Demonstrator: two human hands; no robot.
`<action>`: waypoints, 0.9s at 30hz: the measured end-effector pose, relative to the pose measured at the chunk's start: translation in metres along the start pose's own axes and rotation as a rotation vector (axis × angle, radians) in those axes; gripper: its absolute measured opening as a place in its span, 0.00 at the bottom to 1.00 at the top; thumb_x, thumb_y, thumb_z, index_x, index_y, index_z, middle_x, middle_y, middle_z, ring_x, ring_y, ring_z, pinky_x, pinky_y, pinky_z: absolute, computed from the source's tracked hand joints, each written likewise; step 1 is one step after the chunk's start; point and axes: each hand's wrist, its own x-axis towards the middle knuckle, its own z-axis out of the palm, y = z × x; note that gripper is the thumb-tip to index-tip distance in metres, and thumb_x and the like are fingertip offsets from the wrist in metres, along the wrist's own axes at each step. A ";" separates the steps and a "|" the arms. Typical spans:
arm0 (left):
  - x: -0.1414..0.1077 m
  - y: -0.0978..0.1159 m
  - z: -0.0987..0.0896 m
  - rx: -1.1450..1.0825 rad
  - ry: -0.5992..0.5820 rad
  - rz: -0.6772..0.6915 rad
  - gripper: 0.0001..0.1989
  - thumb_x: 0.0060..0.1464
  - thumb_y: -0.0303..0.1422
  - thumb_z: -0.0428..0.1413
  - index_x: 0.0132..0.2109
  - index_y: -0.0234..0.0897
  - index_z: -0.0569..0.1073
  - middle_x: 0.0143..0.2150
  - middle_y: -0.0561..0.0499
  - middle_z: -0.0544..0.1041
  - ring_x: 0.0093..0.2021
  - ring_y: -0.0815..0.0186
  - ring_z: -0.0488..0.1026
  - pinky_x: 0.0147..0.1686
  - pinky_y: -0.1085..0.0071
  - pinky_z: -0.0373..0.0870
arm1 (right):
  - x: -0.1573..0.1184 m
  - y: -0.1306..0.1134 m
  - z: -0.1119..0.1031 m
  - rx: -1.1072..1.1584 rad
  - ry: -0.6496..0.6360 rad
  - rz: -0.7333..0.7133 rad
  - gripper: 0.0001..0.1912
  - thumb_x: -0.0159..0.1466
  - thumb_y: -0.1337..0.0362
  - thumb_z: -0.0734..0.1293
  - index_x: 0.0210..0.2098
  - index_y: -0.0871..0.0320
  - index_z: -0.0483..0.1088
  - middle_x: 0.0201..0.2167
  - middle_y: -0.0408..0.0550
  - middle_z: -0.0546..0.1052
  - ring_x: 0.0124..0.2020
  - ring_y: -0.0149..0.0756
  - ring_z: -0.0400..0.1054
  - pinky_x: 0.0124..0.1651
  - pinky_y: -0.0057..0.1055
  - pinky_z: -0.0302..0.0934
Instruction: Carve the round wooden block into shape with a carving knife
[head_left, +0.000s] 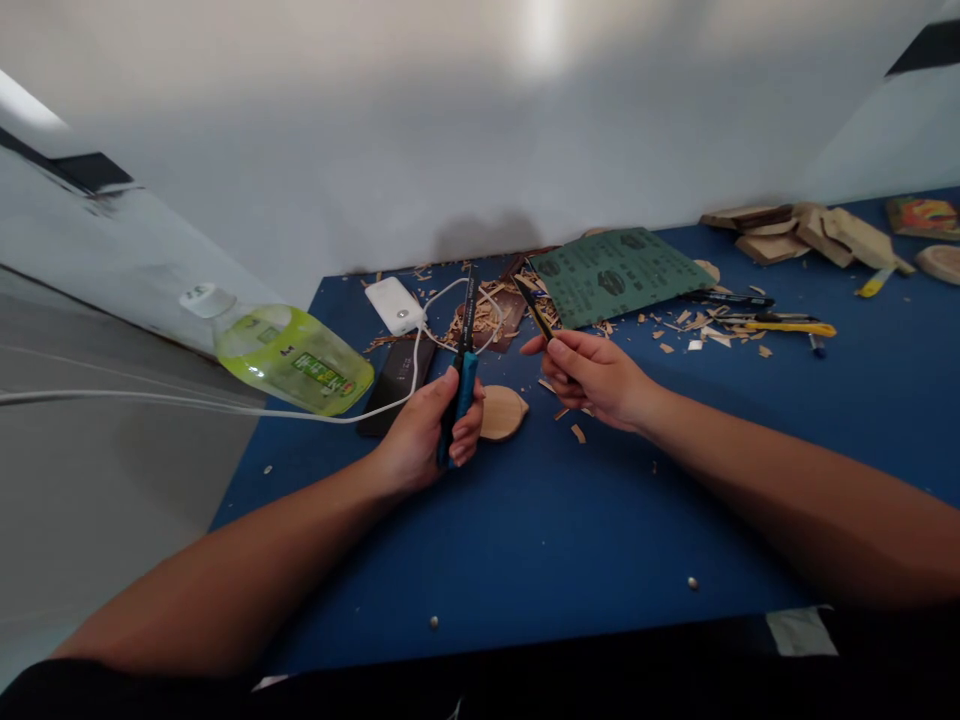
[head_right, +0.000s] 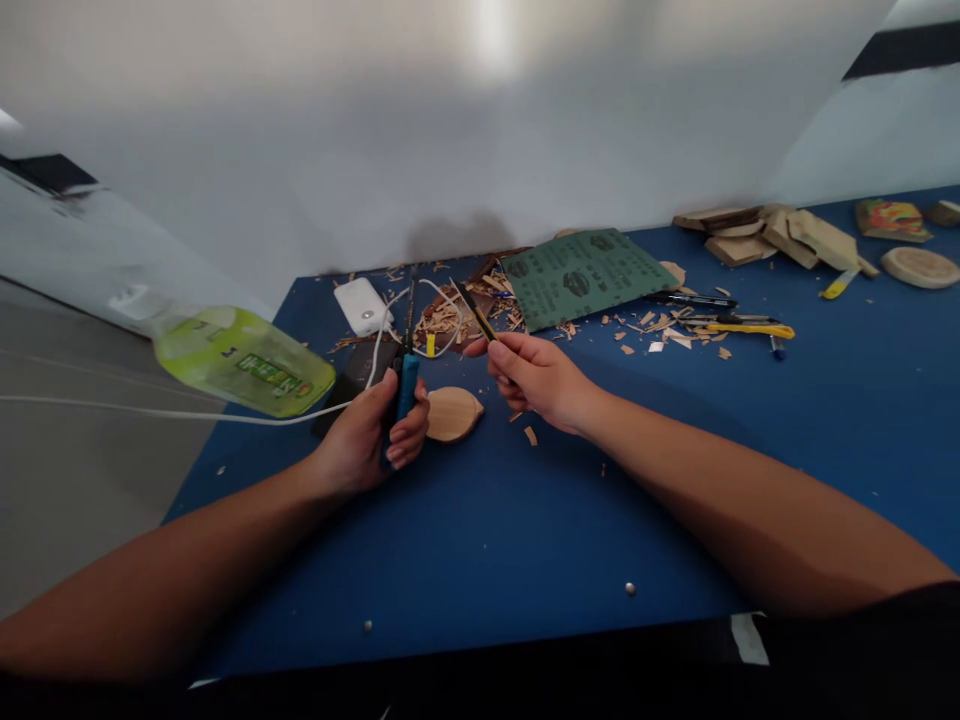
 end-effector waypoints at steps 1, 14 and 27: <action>0.000 0.000 0.000 0.003 -0.002 -0.003 0.21 0.70 0.52 0.55 0.45 0.37 0.72 0.22 0.60 0.64 0.15 0.73 0.58 0.15 0.77 0.64 | 0.000 0.001 0.000 -0.006 -0.003 0.000 0.15 0.72 0.48 0.69 0.47 0.53 0.74 0.29 0.36 0.60 0.23 0.26 0.46 0.22 0.27 0.40; -0.005 0.000 0.009 0.120 0.026 -0.094 0.21 0.71 0.52 0.52 0.45 0.37 0.72 0.22 0.59 0.65 0.15 0.73 0.58 0.16 0.78 0.63 | 0.001 0.010 -0.008 -0.298 0.065 -0.099 0.26 0.69 0.38 0.69 0.33 0.56 0.75 0.20 0.36 0.60 0.21 0.27 0.49 0.22 0.27 0.44; -0.012 0.002 0.015 0.129 -0.089 -0.242 0.22 0.70 0.54 0.53 0.43 0.38 0.71 0.20 0.60 0.64 0.13 0.73 0.57 0.13 0.78 0.62 | -0.003 0.008 -0.003 -0.597 -0.032 -0.104 0.29 0.74 0.38 0.60 0.33 0.56 0.70 0.23 0.39 0.65 0.23 0.29 0.59 0.26 0.28 0.53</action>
